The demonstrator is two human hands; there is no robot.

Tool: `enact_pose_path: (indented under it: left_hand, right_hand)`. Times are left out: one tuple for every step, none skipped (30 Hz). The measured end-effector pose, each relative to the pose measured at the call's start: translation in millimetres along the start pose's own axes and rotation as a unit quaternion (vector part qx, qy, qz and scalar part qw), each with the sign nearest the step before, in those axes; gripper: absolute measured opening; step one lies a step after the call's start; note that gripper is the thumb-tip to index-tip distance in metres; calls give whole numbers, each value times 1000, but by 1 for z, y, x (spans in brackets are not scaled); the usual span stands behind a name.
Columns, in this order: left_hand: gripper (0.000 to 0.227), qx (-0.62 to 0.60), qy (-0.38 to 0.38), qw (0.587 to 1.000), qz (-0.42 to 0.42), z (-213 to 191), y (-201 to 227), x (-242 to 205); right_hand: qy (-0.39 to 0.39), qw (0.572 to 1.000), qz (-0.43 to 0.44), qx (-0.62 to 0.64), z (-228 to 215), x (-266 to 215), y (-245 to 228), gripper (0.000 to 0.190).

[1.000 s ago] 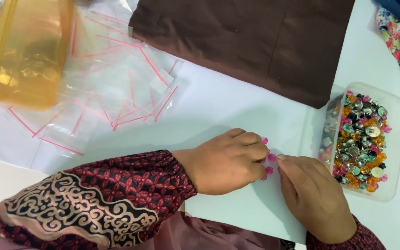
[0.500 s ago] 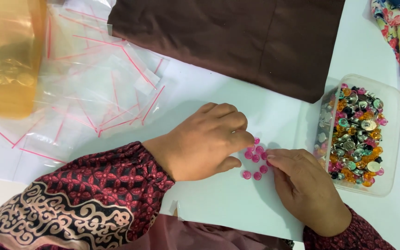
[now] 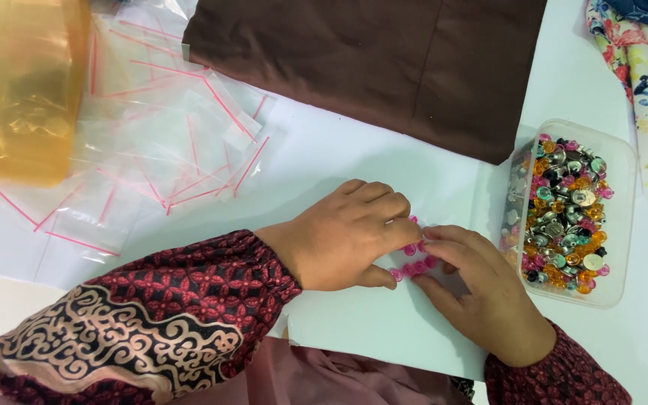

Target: Sorting small pink buttons from a mixed container and placing them into small plastic bags

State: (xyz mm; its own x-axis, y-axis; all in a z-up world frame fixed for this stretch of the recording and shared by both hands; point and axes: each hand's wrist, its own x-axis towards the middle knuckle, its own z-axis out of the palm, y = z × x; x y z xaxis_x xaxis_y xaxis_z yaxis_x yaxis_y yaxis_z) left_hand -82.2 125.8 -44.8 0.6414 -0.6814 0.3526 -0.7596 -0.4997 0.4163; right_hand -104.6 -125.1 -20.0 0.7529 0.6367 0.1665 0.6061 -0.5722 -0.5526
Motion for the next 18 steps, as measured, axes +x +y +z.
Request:
enact_pose_path:
  left_hand:
    - [61, 1, 2, 1000, -1, 2, 0, 0]
    - [58, 8, 5, 1000, -2, 4, -1, 0]
    - [54, 15, 9, 1000, -3, 5, -1, 1]
    - [54, 18, 12, 1000, -2, 4, -2, 1]
    - [54, 17, 12, 1000, -10, 3, -3, 1]
    - [54, 16, 12, 1000, -17, 1, -4, 1]
    - [54, 22, 14, 1000, -17, 0, -5, 1]
    - [57, 16, 13, 999, -24, -1, -6, 1]
    - [61, 7, 14, 999, -31, -1, -6, 0]
    - [61, 10, 17, 999, -31, -3, -4, 0]
    - [59, -3, 2, 999, -36, -6, -2, -1]
    - [57, -16, -13, 999, -41, -9, 1, -3]
    - [57, -11, -11, 999, -45, -9, 3, -4]
    - [57, 0, 3, 999, -41, -9, 5, -6]
    - [56, 12, 16, 999, -37, -10, 6, -7]
    - [56, 18, 17, 999, -42, -9, 14, -13]
    - [53, 43, 49, 997, -34, -8, 20, -17]
    - [50, 69, 81, 994, -26, -7, 25, -20]
  right_hand:
    - [0, 1000, -2, -1, 0, 1, -1, 43]
    - [-2, 1000, 4, 2, 0, 3, -2, 41]
    - [-2, 1000, 8, 4, 0, 5, -3, 39]
    - [-2, 1000, 5, 2, 0, 3, -1, 39]
    - [0, 1000, 9, -4, 0, 2, 1, 40]
    - [2, 1000, 12, -10, -1, 1, 3, 40]
    - [5, 1000, 7, -11, -1, 1, 3, 40]
    - [6, 1000, 11, -16, -1, 1, 3, 41]
    - [6, 1000, 17, -21, -1, 1, 3, 42]
    - [6, 1000, 13, -23, -1, 1, -3, 42]
    - [57, 998, -12, -31, 1, 3, -8, 42]
    - [108, 993, -37, -37, 4, 5, -14, 44]
    - [107, 993, -43, -34, 3, 4, -14, 44]
    - [120, 989, -62, -61, 2, 3, -15, 43]
    - [133, 984, -81, -87, 2, 3, -15, 42]
    - [134, 984, -87, -83, 5, -5, -13, 42]
    - [135, 976, -110, -133, 7, -11, -9, 35]
    - [136, 965, -133, -182, 9, -17, -4, 29]
